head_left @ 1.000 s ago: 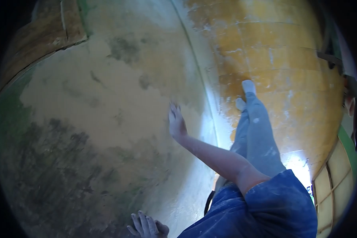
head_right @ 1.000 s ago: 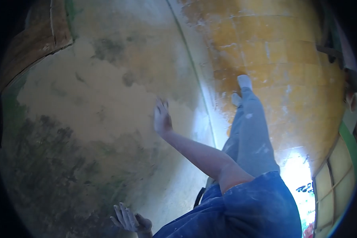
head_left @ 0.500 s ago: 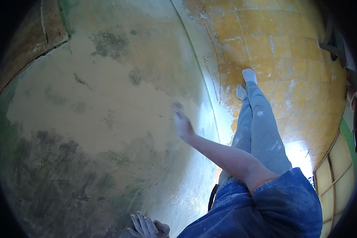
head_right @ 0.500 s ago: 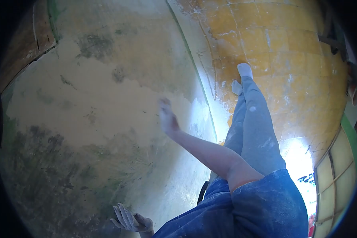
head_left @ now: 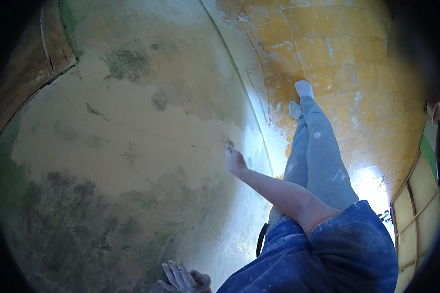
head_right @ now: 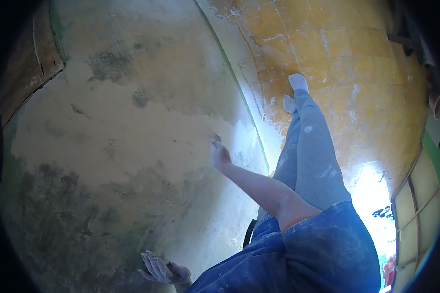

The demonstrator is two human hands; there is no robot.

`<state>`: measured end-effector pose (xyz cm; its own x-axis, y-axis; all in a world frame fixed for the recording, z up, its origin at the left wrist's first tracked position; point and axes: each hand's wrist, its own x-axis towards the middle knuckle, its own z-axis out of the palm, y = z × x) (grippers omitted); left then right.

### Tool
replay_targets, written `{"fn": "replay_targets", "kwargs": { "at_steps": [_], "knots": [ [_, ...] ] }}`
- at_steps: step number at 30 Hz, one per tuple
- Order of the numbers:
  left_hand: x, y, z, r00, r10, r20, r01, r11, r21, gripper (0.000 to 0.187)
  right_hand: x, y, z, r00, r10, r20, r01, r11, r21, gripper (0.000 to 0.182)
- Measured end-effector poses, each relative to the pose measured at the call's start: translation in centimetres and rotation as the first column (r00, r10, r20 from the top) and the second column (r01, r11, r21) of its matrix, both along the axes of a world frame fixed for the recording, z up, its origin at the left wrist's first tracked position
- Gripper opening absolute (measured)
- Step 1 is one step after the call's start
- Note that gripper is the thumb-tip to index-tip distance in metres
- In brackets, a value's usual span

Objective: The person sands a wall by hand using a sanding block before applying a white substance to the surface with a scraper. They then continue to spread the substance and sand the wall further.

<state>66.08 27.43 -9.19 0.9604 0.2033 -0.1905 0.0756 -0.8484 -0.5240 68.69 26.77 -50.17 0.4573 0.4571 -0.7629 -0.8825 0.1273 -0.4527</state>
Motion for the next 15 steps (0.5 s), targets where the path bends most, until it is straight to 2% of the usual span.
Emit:
{"fn": "replay_targets", "kwargs": {
  "at_steps": [1,2,3,4,5,6,8,9,10,11,12,13,14,15],
  "knots": [
    [-0.1,0.0,-0.1,1.0,-0.007,-0.01,0.007,1.0,-0.004,0.039,0.7,2.3,0.3,0.955,-0.294,-0.03,0.296,0.95,0.1,0.04],
    [-0.2,0.1,-0.2,1.0,-0.005,-0.016,0.005,1.0,-0.005,0.039,3.7,4.8,2.2,0.799,-0.503,-0.331,0.572,0.805,0.156,0.038],
    [-0.2,0.2,-0.3,1.0,0.003,0.0,-0.003,1.0,-0.025,0.04,7.5,6.5,5.4,0.524,-0.598,-0.606,0.799,0.591,0.108,0.036],
    [-0.3,0.1,-0.2,1.0,0.015,0.015,-0.014,0.999,-0.039,0.04,10.1,6.9,9.0,0.831,-0.555,-0.045,0.555,0.82,0.139,0.038],
    [-0.6,0.5,0.0,1.0,0.02,0.004,-0.02,0.999,-0.031,0.04,11.3,7.2,11.1,0.823,-0.244,0.513,0.293,0.956,-0.015,0.042],
    [-0.8,0.5,0.2,1.0,0.022,-0.005,-0.022,1.0,-0.021,0.04,10.7,7.2,10.5,0.829,-0.247,0.502,0.291,0.957,-0.01,0.042],
    [-1.1,0.3,0.6,1.0,0.019,-0.023,-0.019,1.0,-0.007,0.04,9.1,5.9,8.0,0.74,-0.229,0.632,0.17,0.973,0.153,0.047],
    [-1.0,0.4,0.7,1.0,0.014,-0.026,-0.015,1.0,-0.005,0.04,8.0,4.1,6.6,0.887,-0.25,0.389,0.167,0.958,0.235,0.043],
    [-1.1,0.5,0.6,1.0,0.011,-0.025,-0.011,1.0,-0.006,0.04,6.4,2.9,4.9,0.917,-0.384,0.109,0.353,0.908,0.226,0.041],
    [-1.1,0.6,0.6,1.0,0.008,-0.025,-0.008,1.0,-0.008,0.04,3.7,1.7,2.6,0.85,-0.497,-0.174,0.522,0.837,0.161,0.039],
    [-1.1,0.8,0.7,1.0,0.001,-0.028,-0.002,1.0,-0.012,0.04,-2.6,-0.1,-2.7,0.978,-0.011,0.21,0.038,0.991,-0.126,0.038],
    [-1.2,1.0,0.7,1.0,-0.004,-0.028,0.003,1.0,-0.015,0.04,-1.1,-2.7,-1.2,0.96,0.266,0.087,-0.243,0.946,-0.212,0.039],
    [-1.4,1.1,0.7,1.0,-0.005,-0.025,0.005,1.0,-0.016,0.04,-1.4,-2.6,-1.6,0.96,0.265,0.088,-0.242,0.947,-0.214,0.039],
    [-1.4,1.1,0.7,1.0,-0.005,-0.021,0.005,1.0,-0.015,0.04,-2.2,-2.3,-2.7,0.933,0.358,0.03,-0.334,0.895,-0.295,0.039]
  ]
}}
